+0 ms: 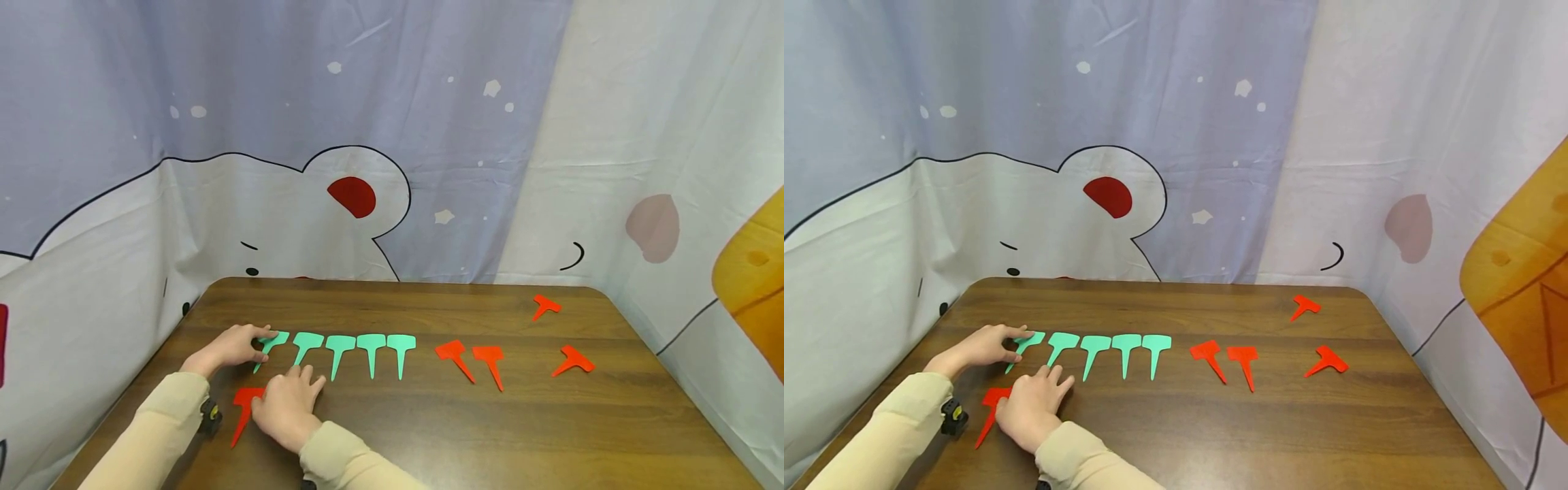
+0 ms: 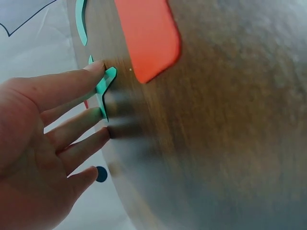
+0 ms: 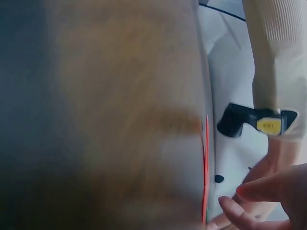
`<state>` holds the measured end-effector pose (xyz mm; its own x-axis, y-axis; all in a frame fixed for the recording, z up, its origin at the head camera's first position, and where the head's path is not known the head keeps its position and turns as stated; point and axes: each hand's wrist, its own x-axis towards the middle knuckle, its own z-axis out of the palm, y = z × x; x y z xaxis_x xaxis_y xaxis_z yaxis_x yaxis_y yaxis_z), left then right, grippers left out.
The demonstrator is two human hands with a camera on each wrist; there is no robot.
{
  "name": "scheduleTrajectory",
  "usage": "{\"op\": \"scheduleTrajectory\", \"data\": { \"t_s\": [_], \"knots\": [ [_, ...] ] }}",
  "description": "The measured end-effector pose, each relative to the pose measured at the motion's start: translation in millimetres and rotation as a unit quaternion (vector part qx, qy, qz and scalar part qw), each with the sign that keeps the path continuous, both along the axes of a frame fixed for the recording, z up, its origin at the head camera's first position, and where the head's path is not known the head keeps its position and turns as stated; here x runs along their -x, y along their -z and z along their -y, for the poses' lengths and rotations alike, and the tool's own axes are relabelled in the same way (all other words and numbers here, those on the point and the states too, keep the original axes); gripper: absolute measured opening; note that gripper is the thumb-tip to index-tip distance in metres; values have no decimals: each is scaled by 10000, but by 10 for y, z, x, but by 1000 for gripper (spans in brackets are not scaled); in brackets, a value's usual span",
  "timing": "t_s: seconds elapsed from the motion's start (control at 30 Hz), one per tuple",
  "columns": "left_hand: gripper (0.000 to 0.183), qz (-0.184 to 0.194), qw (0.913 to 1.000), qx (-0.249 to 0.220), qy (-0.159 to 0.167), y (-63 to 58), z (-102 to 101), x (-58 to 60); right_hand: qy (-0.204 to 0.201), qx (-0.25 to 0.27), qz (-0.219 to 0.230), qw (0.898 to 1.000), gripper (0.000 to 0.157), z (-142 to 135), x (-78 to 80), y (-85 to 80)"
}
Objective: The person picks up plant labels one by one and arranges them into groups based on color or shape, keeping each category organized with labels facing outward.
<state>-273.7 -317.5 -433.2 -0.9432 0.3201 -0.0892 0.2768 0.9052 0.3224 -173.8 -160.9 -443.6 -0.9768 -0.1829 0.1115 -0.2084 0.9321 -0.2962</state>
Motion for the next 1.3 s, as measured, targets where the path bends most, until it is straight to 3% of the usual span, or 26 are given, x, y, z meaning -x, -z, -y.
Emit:
{"op": "scheduleTrajectory", "data": {
  "t_s": [0.3, 0.57, 0.87, 1.3],
  "knots": [
    [55, -67, 10000, 17, 60, 35, 23, 22, -384, 708, -104, 9967, 24, -294, 110, -64],
    [55, -221, 9997, 2, 87, 53, 19, 21, -529, 696, -407, 9953, 16, -599, 243, -84],
    [57, -422, 9989, -100, 178, 29, -5, -17, -491, 723, -709, 9937, 16, -973, 405, -120],
    [58, -531, 9980, -283, 173, 99, 56, -49, -232, 933, -679, 9931, 12, -1460, 581, -170]
  ]
}}
